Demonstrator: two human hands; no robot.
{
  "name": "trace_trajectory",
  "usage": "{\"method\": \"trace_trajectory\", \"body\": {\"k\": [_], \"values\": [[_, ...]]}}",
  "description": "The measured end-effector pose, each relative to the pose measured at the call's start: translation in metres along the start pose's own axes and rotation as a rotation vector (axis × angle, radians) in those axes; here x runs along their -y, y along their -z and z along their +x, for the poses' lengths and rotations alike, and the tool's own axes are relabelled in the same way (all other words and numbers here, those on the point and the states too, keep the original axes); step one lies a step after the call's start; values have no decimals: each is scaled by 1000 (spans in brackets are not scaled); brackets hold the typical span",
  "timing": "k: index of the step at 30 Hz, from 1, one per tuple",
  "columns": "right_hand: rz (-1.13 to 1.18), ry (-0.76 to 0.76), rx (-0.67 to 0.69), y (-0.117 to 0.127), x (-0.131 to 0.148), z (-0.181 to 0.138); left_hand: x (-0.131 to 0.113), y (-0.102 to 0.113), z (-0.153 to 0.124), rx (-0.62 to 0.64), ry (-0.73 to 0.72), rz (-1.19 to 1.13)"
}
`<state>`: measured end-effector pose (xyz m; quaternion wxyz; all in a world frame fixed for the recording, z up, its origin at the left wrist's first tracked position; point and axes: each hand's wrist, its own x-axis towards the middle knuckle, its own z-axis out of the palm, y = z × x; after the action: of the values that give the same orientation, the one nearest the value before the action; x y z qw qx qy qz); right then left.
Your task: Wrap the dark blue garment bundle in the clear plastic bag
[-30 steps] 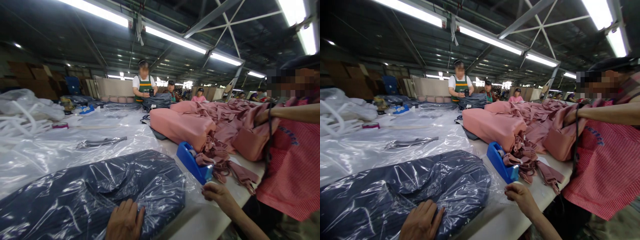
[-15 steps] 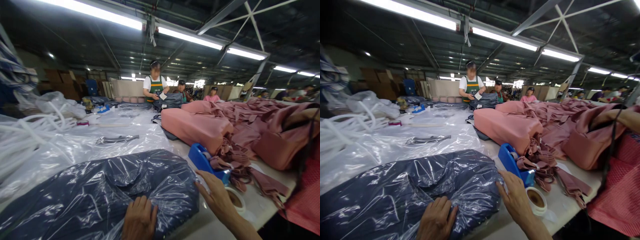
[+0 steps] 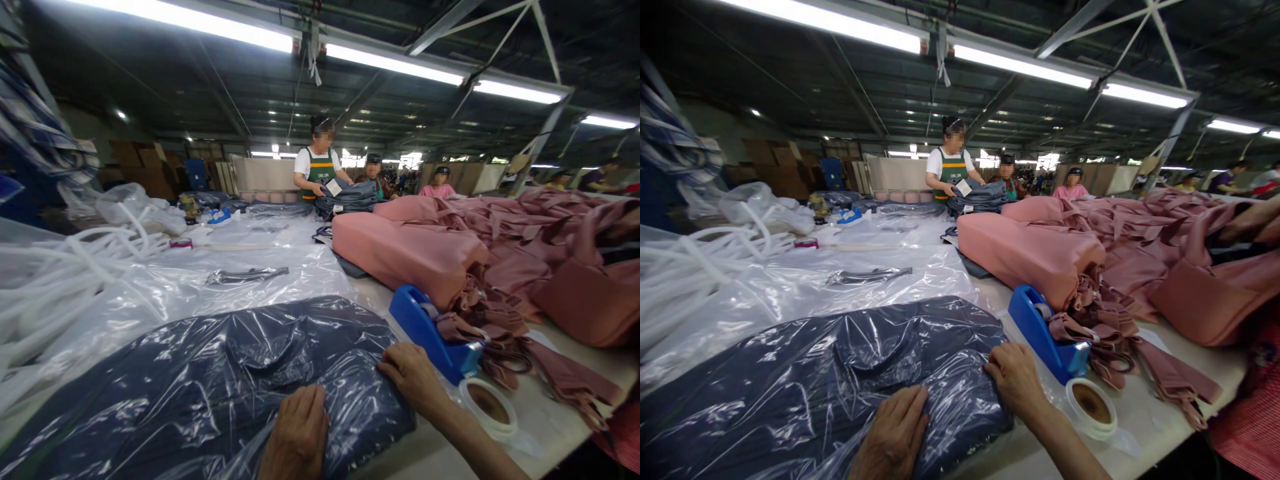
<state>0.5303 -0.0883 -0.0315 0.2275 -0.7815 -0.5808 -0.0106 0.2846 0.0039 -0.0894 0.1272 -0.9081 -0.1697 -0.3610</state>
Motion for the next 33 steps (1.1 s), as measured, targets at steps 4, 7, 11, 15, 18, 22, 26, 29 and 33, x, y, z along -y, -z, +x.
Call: {"method": "trace_trajectory", "body": {"k": [4,7,11,15,18,22,26,29,33], "values": [[-27,-2,-67,-10,1,-6,3,10,12,26,-208,-1],[-51,-1,-118,-13,2,-8,1,17,21,78,-273,43],[-94,-8,-198,-13,5,-11,3,11,20,70,-273,89],[-119,-70,-341,-4,-8,-16,8,-1,12,14,-266,26],[-128,-173,-486,15,-41,-26,11,-4,10,-24,-283,24],[-152,-366,-606,44,-92,-40,11,-1,13,-47,-311,97],[-173,-498,-568,58,-112,-42,11,-9,10,-64,-310,104],[-218,-502,-510,61,-100,-32,16,-29,2,-173,-317,54],[-268,-500,-356,64,-81,-9,26,-43,-6,-120,-382,111]]}}
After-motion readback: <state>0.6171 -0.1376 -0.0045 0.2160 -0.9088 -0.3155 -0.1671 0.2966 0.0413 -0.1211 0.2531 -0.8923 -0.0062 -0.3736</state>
